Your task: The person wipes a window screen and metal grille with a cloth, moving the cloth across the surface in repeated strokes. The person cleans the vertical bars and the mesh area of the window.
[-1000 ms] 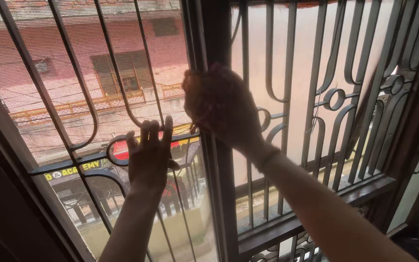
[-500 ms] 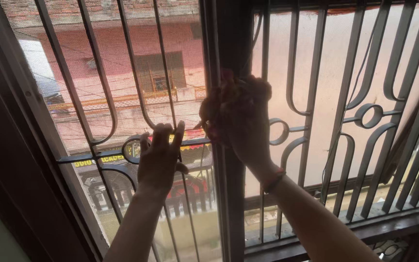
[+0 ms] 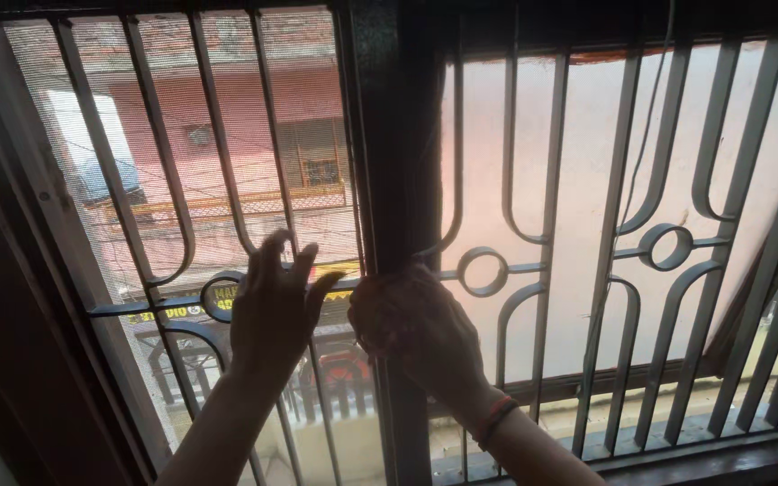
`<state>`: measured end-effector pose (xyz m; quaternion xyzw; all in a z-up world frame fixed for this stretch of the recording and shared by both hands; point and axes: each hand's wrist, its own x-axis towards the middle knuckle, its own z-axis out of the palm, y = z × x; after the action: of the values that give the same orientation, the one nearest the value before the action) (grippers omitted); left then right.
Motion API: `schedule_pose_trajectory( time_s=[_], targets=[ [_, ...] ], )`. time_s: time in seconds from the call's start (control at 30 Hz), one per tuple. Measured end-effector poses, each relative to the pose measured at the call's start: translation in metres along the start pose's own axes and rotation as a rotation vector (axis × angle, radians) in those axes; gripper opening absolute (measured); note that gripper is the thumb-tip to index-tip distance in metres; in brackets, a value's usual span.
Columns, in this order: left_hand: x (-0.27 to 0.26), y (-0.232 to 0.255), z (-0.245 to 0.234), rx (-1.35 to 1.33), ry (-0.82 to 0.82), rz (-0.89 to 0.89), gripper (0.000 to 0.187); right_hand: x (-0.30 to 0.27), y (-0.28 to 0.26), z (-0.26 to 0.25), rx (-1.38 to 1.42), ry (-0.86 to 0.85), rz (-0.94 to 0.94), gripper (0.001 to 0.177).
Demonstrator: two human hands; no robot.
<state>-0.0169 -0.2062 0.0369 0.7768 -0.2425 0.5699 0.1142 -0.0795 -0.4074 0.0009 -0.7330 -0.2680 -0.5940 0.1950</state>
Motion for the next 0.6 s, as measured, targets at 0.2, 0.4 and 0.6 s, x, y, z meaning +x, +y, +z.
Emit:
schedule_pose_trajectory(
  time_s=[0.2,0.4,0.6],
  targets=[
    [0.073,0.036,0.004,-0.404,0.125,-0.160,0.060,0.049,0.037,-0.029,-0.118,-0.048,-0.128,0.027],
    [0.100,0.072,0.027,-0.565,0.187,-0.253,0.088,0.025,0.033,-0.037,0.149,-0.060,-0.166,0.026],
    [0.058,0.084,0.056,-0.620,0.225,-0.251,0.080,0.002,0.057,-0.057,0.067,-0.590,0.068,0.029]
  ],
)
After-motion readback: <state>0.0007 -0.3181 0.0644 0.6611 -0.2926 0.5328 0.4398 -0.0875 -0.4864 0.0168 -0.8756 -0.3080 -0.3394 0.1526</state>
